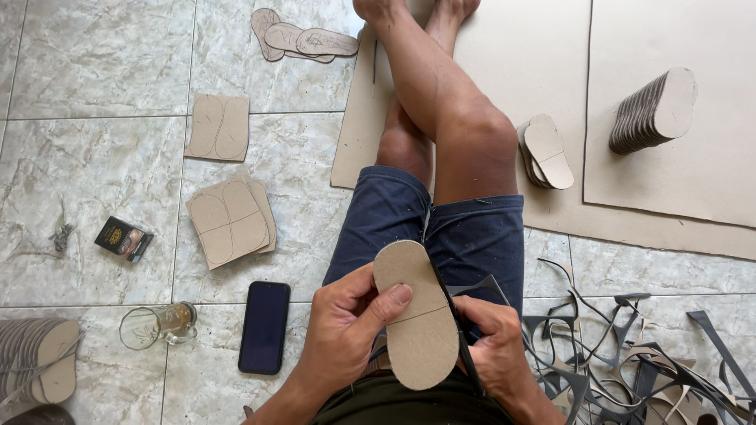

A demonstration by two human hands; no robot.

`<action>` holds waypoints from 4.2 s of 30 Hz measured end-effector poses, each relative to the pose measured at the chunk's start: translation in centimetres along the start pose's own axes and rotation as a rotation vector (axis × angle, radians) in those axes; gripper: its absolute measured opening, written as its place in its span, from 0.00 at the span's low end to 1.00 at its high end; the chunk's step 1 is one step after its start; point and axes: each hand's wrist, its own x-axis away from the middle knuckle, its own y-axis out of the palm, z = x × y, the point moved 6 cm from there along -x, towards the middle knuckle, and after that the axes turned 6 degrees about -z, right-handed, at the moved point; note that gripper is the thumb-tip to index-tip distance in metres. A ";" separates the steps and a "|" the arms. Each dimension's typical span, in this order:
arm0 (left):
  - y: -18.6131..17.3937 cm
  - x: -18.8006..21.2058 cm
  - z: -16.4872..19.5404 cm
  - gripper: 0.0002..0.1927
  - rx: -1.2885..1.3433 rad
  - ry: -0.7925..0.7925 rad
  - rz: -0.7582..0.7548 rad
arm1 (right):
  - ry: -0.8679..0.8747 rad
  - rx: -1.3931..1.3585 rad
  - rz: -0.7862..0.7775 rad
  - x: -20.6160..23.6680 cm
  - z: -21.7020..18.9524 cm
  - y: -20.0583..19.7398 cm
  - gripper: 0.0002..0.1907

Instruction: The person lies on the floor and cuts sandal sole shapes out of cardboard sheets with scissors, following drawn outlines. They trim around each outline, set finished cutouts onto a growing stack, and pick up new marked cardboard pieces to continue cutting.

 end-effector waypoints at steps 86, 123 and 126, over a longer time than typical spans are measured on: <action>-22.0 -2.8 -0.4 0.46 -1.420 -0.242 0.859 | -0.038 0.256 0.000 -4.8 3.5 1.2 0.21; -5.5 -2.5 1.1 0.18 -0.008 0.118 0.230 | 0.271 -0.504 -0.311 0.0 4.2 2.3 0.32; -4.1 -2.3 2.0 0.18 -0.132 0.133 0.154 | 0.053 -0.412 -0.282 -1.2 1.4 2.1 0.41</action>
